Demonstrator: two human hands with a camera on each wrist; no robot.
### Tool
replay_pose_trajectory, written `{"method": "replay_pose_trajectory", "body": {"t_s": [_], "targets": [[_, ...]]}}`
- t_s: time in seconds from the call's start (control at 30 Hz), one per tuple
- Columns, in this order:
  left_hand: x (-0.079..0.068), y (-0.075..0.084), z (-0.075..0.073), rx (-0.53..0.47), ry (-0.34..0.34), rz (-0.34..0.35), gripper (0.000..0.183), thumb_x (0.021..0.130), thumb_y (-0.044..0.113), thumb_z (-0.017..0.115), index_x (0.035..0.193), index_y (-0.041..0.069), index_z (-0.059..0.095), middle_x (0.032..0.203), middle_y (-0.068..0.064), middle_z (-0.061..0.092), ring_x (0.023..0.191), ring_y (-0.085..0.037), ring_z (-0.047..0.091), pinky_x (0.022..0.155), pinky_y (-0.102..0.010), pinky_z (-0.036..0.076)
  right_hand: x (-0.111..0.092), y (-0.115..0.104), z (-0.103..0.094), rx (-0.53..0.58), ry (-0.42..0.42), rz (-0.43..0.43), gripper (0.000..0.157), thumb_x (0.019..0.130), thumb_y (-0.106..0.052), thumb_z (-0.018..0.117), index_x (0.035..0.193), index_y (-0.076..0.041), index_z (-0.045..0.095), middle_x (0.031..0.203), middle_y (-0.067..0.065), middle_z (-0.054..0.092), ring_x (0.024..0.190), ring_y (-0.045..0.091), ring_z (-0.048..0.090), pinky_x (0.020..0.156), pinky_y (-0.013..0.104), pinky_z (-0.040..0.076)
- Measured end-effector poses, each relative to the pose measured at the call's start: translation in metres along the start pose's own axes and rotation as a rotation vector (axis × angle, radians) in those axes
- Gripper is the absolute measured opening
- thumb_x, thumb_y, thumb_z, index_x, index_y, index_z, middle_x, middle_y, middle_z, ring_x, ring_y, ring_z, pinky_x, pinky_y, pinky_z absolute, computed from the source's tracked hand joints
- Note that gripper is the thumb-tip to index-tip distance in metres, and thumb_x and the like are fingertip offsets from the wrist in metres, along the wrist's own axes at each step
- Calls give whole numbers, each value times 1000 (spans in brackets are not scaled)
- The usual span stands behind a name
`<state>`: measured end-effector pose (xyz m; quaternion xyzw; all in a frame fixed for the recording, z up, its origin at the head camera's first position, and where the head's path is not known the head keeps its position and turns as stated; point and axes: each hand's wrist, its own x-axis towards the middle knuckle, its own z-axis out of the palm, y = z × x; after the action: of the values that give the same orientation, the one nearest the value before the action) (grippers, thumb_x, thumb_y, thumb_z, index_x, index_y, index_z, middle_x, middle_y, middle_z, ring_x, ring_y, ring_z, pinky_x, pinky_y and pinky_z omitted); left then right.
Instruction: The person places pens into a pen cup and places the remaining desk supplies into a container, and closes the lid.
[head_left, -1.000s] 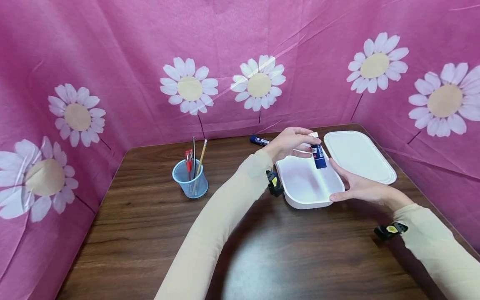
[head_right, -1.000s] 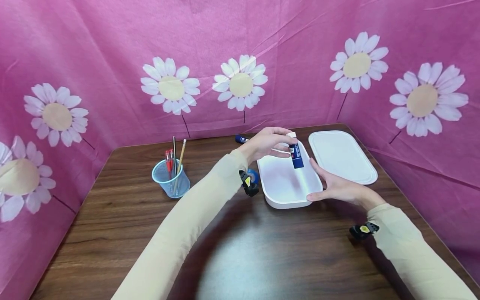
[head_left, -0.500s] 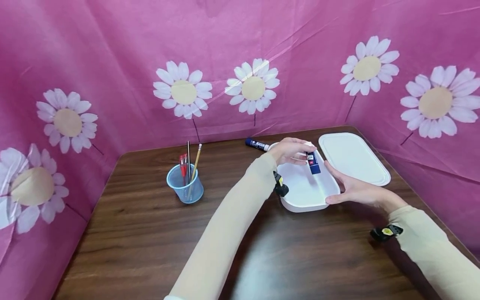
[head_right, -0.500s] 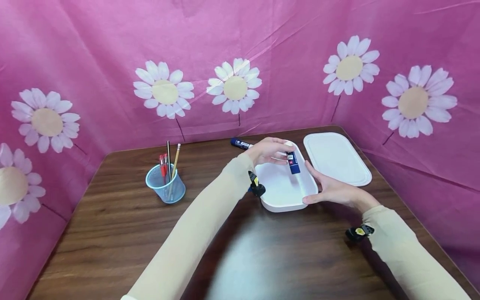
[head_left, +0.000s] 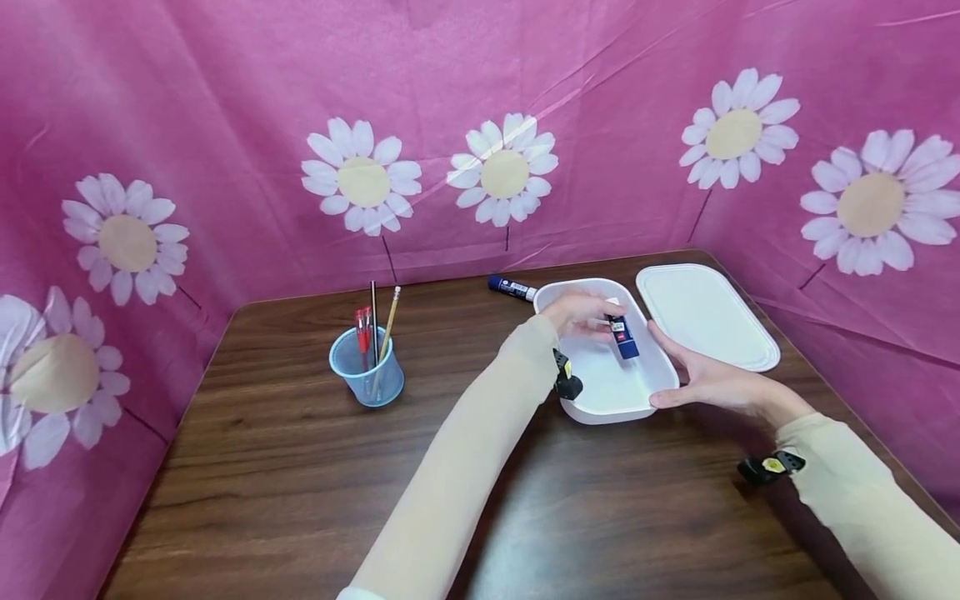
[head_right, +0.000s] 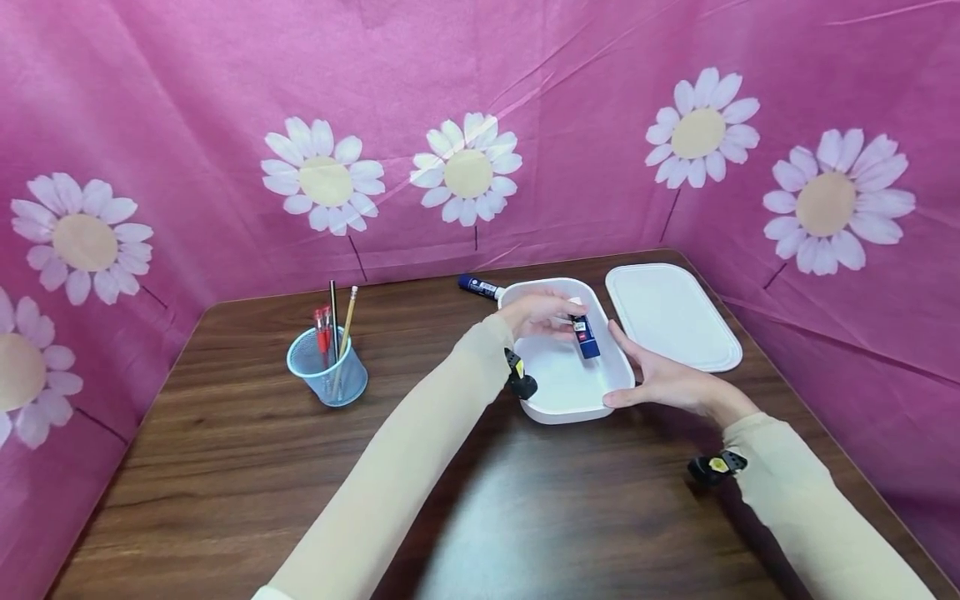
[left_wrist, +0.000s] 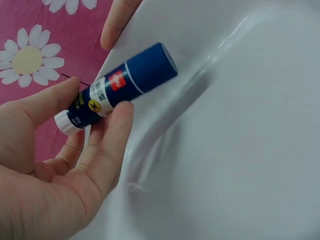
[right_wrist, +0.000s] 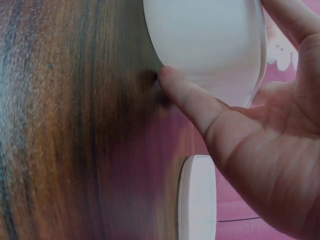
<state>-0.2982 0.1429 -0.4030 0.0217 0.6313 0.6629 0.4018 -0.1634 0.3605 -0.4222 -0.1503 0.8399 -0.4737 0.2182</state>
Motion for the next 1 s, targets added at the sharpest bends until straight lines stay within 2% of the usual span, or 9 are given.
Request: {"method": "replay_pose_trajectory", "body": {"t_s": [0.2,0.3,0.5,0.7,0.77,0.83,0.9,0.93,1.0], "targets": [[4,-7,2,15,-14,-26,17,94,7,73,107,2,63,90,-13,66,78,-25,66,95,-40,56,-2,-4,0,-5,1,12,117,88,-16,80,163,-19,-10,167,18,-11,149,44,-1,92,0,26],[6,-10,0,33,-18,-47,9,96,9,71,98,3,64,90,-14,66,80,-25,65,97,-40,55,-1,-4,0,-4,4,8,117,88,-15,80,163,-18,-10,168,18,-11,149,43,-2,93,0,25],[7,-12,-5,49,-7,-87,15,101,11,64,104,-3,65,97,-19,65,86,-28,63,96,-39,55,0,-1,0,9,6,-7,117,87,-13,80,163,-18,-10,168,17,-12,149,41,-3,94,-1,25],[5,-13,-6,0,-8,-118,22,100,13,66,115,-2,59,120,-27,62,109,-38,65,92,-41,57,-2,0,0,19,-2,-8,116,88,-12,79,162,-19,-10,167,17,-12,148,44,1,96,2,28],[5,-12,-6,-1,-15,-122,25,100,13,66,119,0,58,125,-28,61,114,-40,63,91,-42,57,-2,0,-1,8,1,-1,116,88,-13,79,163,-19,-10,168,17,-11,149,43,0,110,16,27],[5,-11,-6,-8,-13,-133,26,100,14,66,121,1,58,125,-28,61,114,-41,64,90,-42,58,-1,0,-1,-9,7,5,116,88,-14,79,163,-19,-9,168,17,-10,150,43,-1,121,37,19],[4,-10,-5,-12,-8,-144,28,99,14,67,123,2,57,125,-27,62,112,-40,65,88,-41,59,-1,-1,-2,-13,10,8,116,87,-14,80,163,-19,-8,168,16,-9,150,42,-3,119,58,11],[3,-8,-5,-9,-5,-148,30,99,14,67,124,2,57,125,-26,62,111,-40,66,87,-41,59,-1,-1,-2,-11,11,9,116,87,-14,80,163,-19,-8,168,16,-9,150,42,-3,116,64,8],[2,-5,-3,3,-4,-146,33,99,15,68,127,4,56,127,-25,62,110,-38,67,86,-40,59,-1,0,-2,-17,11,11,115,88,-14,79,163,-19,-8,168,16,-9,150,41,-2,121,51,12]]}}
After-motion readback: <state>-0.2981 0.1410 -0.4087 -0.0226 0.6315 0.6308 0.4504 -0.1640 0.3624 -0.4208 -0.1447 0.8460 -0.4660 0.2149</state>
